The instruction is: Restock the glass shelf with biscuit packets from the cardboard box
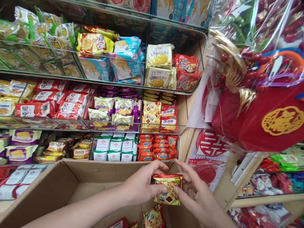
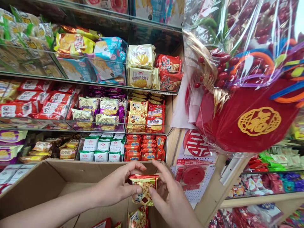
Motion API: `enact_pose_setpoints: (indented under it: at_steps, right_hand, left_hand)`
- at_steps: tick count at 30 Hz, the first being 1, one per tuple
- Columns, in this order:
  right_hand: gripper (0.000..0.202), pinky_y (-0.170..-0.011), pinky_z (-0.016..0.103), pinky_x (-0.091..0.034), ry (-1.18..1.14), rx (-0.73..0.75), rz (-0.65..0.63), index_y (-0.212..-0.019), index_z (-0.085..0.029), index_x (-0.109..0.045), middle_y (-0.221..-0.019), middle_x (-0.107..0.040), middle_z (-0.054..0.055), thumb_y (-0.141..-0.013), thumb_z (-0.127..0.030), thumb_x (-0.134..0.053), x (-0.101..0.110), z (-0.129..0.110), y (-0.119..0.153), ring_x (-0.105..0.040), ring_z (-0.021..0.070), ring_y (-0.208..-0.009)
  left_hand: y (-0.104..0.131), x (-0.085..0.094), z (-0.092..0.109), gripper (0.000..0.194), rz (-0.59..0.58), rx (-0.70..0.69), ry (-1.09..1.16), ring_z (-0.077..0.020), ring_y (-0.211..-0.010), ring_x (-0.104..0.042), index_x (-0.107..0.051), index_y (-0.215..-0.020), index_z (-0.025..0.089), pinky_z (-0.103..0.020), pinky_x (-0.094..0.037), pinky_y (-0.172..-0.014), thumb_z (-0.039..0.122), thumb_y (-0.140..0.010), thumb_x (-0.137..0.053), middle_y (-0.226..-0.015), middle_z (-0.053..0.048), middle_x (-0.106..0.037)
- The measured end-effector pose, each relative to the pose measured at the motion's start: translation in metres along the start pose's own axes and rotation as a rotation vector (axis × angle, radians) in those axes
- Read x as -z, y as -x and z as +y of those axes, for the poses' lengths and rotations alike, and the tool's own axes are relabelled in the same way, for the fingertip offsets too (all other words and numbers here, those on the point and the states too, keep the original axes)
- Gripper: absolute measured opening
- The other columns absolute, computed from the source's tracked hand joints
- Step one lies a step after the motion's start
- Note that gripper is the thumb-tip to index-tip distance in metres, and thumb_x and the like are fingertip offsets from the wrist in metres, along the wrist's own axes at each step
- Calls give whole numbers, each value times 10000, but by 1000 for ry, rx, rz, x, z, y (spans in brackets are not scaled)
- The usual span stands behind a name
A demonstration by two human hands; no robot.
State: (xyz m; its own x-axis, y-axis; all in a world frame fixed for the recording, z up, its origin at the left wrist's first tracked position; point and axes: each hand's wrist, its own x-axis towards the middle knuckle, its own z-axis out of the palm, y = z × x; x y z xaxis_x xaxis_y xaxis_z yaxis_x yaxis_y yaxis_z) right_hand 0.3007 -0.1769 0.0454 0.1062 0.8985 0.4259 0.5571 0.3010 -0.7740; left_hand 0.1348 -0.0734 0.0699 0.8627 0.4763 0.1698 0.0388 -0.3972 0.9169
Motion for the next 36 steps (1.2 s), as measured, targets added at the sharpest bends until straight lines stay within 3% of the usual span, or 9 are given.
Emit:
enact_pose_setpoints:
  at_steps: [3, 7, 10, 12, 16, 21, 25, 30, 36]
  right_hand:
    - [345, -663, 272, -520, 316, 152, 70, -1112, -256, -534, -986, -644, 39, -767, -261, -536, 24, -12, -3, -622, 165, -785]
    - [232, -585, 241, -508, 405, 197, 513, -936, -217, -565, -874, -647, 37, -736, -334, -588, 63, -35, -27, -620, 147, -692]
    - [223, -623, 274, -490, 557, 265, 795, -806, -186, -535, -845, -623, 44, -693, -357, -624, 81, -53, -68, -600, 152, -679]
    - [198, -611, 290, -467, 763, 288, 833, -707, -170, -510, -729, -602, 42, -685, -332, -621, 83, -59, -101, -578, 167, -644]
    - [149, -603, 300, -431, 1100, 225, 708, -714, -139, -515, -720, -592, 87, -741, -283, -539, 73, -56, -153, -577, 213, -697]
    - [203, -563, 311, -410, 1305, -65, 508, -858, -125, -521, -826, -616, 140, -793, -306, -456, 59, -47, -171, -596, 280, -786]
    - [332, -568, 318, -422, 1358, -211, 272, -1034, -123, -471, -821, -637, 151, -785, -343, -478, 59, -52, -176, -616, 285, -758]
    - [237, -641, 310, -436, 1443, -265, -21, -948, -141, -584, -924, -637, 173, -783, -264, -465, 72, -62, -197, -606, 274, -877]
    - [371, -587, 257, -454, 1452, -369, -212, -990, -82, -597, -697, -657, 103, -620, -102, -622, 74, -74, -220, -631, 225, -759]
  left_hand:
    - [-10, 15, 18, 378, 45, -219, -365, -201, -1002, -527, -443, -1168, 215, -346, -412, -864, 267, -801, -514, -1095, -68, -580]
    - [-51, 47, 50, 343, 268, -564, -934, -227, -1222, -339, -483, -1166, 168, -419, -251, -1017, 236, -834, -429, -1277, -110, -458]
    - [-95, 66, 70, 388, 380, -620, -1284, -288, -1299, -178, -472, -1191, 125, -514, -117, -1038, 259, -828, -439, -1356, -117, -371]
    - [-122, 73, 76, 454, 428, -616, -1422, -313, -1307, -134, -447, -1223, 98, -544, -70, -1033, 340, -839, -423, -1366, -129, -358]
    - [-154, 77, 77, 525, 426, -518, -1561, -316, -1306, -133, -468, -1213, 78, -566, -14, -1027, 438, -839, -383, -1315, -142, -432]
    - [-159, 78, 67, 556, 377, -310, -1515, -333, -1301, -146, -554, -1136, 94, -607, -58, -1008, 496, -841, -306, -1283, -144, -471]
    - [-158, 81, 61, 497, 395, -320, -1483, -315, -1310, -129, -581, -1110, 142, -579, -86, -1029, 460, -832, -317, -1297, -102, -463]
    - [-158, 81, 59, 477, 419, -348, -1484, -308, -1301, -165, -600, -1085, 141, -566, -122, -1029, 431, -825, -324, -1295, -100, -466]
    - [-159, 81, 57, 480, 427, -367, -1484, -308, -1297, -182, -614, -1068, 127, -557, -129, -1033, 416, -823, -319, -1289, -105, -473]
